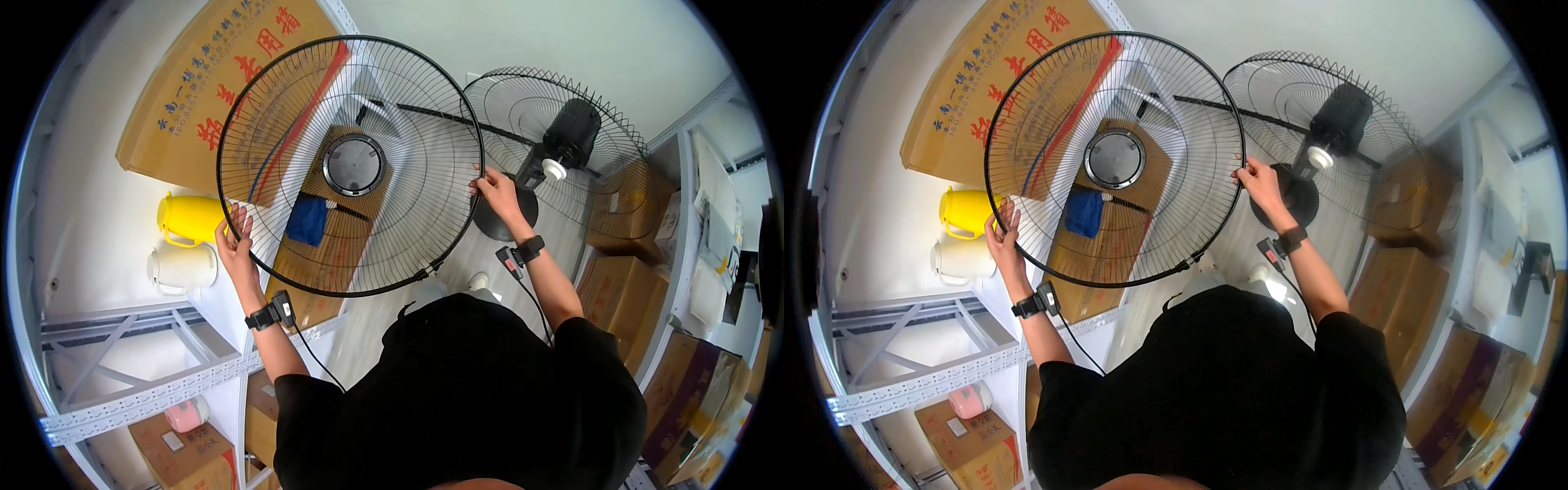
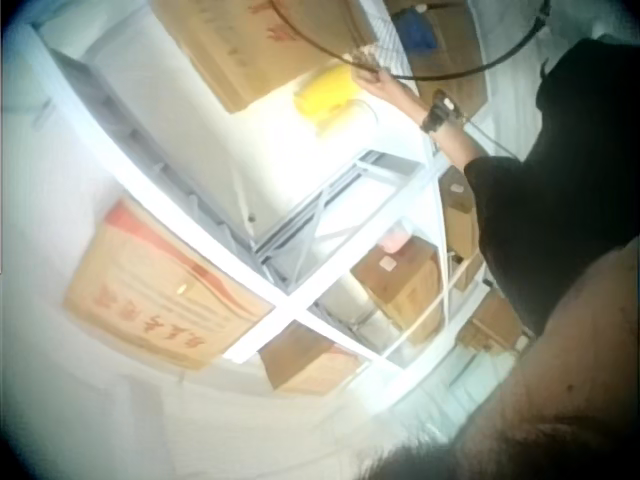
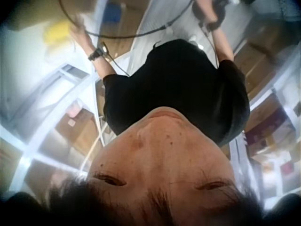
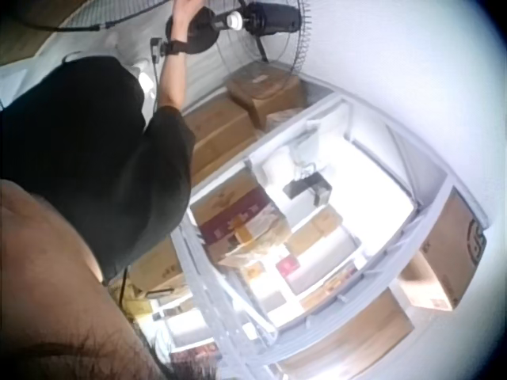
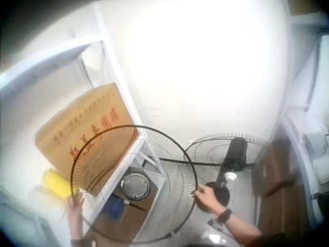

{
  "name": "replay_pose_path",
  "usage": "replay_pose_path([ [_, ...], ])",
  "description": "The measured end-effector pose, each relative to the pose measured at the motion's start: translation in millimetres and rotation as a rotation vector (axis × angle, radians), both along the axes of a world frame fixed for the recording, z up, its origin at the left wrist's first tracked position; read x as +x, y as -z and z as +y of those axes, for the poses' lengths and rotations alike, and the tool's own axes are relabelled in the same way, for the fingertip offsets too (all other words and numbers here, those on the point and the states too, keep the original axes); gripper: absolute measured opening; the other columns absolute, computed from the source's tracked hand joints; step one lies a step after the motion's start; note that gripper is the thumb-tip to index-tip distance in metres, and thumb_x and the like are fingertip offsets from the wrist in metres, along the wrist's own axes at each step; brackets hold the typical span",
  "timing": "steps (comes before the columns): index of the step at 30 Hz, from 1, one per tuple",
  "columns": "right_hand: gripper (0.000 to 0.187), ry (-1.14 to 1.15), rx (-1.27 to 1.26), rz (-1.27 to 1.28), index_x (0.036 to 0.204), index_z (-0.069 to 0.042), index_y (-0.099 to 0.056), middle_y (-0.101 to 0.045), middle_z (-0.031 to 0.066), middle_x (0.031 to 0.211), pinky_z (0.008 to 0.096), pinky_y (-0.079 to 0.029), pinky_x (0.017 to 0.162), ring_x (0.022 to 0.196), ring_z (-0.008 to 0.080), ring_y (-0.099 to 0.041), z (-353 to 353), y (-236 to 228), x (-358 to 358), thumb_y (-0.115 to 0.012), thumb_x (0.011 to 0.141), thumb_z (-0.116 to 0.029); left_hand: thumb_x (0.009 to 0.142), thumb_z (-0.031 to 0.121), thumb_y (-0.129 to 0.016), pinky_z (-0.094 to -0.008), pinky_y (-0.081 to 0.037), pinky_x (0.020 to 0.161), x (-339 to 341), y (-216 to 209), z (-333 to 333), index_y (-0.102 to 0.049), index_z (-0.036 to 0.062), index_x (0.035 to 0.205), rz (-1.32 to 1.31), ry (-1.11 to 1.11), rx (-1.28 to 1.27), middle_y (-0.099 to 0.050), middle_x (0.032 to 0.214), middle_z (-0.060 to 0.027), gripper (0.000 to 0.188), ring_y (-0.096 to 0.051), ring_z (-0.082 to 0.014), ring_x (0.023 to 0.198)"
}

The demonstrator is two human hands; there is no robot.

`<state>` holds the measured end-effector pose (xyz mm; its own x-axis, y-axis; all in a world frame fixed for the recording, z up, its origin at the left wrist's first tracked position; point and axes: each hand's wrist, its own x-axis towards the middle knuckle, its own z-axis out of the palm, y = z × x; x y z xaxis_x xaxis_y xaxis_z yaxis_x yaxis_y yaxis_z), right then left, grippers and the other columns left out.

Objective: The person assembles a standing fan by attaching the front grille to the fan head. They then use a screwdriver to tighten the screw securing the grille in place.

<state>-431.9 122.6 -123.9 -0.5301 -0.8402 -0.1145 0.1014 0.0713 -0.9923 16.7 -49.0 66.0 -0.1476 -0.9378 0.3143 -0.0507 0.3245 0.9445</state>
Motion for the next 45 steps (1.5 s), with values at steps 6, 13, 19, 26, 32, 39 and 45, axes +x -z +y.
replay_pose_path([
  [6, 0.037, -0.135, 0.193, 0.105, 0.121, 0.000, -0.059, -0.068, 0.0050, 0.078, 0.0196, -0.048, 0.059, 0.069, 0.0086, -0.064, 20.0, -2.2, 6.3, -0.051, 0.086, -0.010, 0.078, -0.013, -0.044, -0.0436, -0.048, 0.096, 11.2, 6.9, -11.4, -0.044, 0.0002, 0.120, 0.033, -0.016, 0.174, -0.054, 0.124, -0.0234, 0.044, -0.056, -0.0313, 0.113],
  [13, 0.038, -0.099, 0.239, 0.110, 0.113, 0.005, -0.063, -0.068, 0.0077, 0.070, 0.0226, -0.049, 0.053, 0.055, 0.0092, -0.061, 48.6, 2.1, -12.1, -0.055, 0.082, -0.017, 0.066, -0.014, -0.043, -0.0377, -0.057, 0.075, -3.0, 15.4, -23.5, -0.046, -0.0074, 0.110, -0.040, -0.048, 0.462, -0.059, 0.105, -0.0196, 0.044, -0.061, -0.0298, 0.093],
  [19, 0.044, -0.091, 0.272, -0.023, 0.099, -0.001, -0.068, -0.061, 0.0003, 0.064, 0.0189, -0.040, 0.047, 0.052, 0.0040, -0.052, 91.9, -10.9, -27.0, -0.057, 0.092, -0.043, 0.063, -0.007, -0.044, -0.0349, -0.057, 0.069, -16.4, 27.2, -31.2, -0.051, -0.0130, 0.094, -0.306, 0.142, 0.723, -0.060, 0.088, -0.0183, 0.032, -0.062, -0.0269, 0.075],
  [26, 0.047, 0.010, 0.064, -0.194, 0.131, -0.003, -0.051, -0.062, -0.0010, 0.085, 0.0188, -0.041, 0.060, 0.071, 0.0039, -0.054, 170.3, 3.1, -61.8, -0.038, 0.102, -0.038, 0.067, -0.004, -0.045, -0.0401, -0.059, 0.070, -60.9, 50.6, -15.1, -0.054, -0.0114, 0.077, -0.297, 0.228, 0.998, -0.062, 0.082, -0.0210, 0.015, -0.065, -0.0342, 0.071],
  [32, 0.049, 0.306, -0.189, -0.490, 0.144, -0.012, -0.034, -0.044, 0.0092, 0.137, 0.0392, -0.046, 0.093, 0.123, 0.0188, -0.046, 210.7, 37.4, -45.1, -0.039, 0.101, -0.035, 0.065, -0.004, -0.042, -0.0429, -0.058, 0.081, -105.1, 70.4, -22.4, -0.050, -0.0141, 0.091, -0.415, 0.428, 1.141, -0.062, 0.096, -0.0284, 0.029, -0.065, -0.0404, 0.085],
  [39, 0.058, 0.515, -0.243, -0.529, 0.146, -0.014, -0.029, -0.040, 0.0084, 0.142, 0.0430, -0.040, 0.102, 0.128, 0.0242, -0.042, 259.4, 58.6, -44.1, -0.038, 0.099, -0.046, 0.066, -0.004, -0.041, -0.0446, -0.055, 0.085, -162.1, 88.6, -31.3, -0.053, -0.0145, 0.094, -0.413, 0.621, 1.286, -0.061, 0.097, -0.0288, 0.032, -0.063, -0.0402, 0.091],
  [45, 0.067, 0.618, -0.277, -0.553, 0.146, -0.021, -0.027, -0.032, 0.0053, 0.149, 0.0498, -0.033, 0.106, 0.134, 0.0279, -0.032, 296.5, 81.0, -32.9, -0.039, 0.093, -0.060, 0.071, -0.003, -0.040, -0.0442, -0.053, 0.089, -206.8, 102.7, -17.3, -0.054, -0.0128, 0.095, -0.337, 0.838, 1.378, -0.061, 0.101, -0.0269, 0.029, -0.062, -0.0385, 0.094],
])
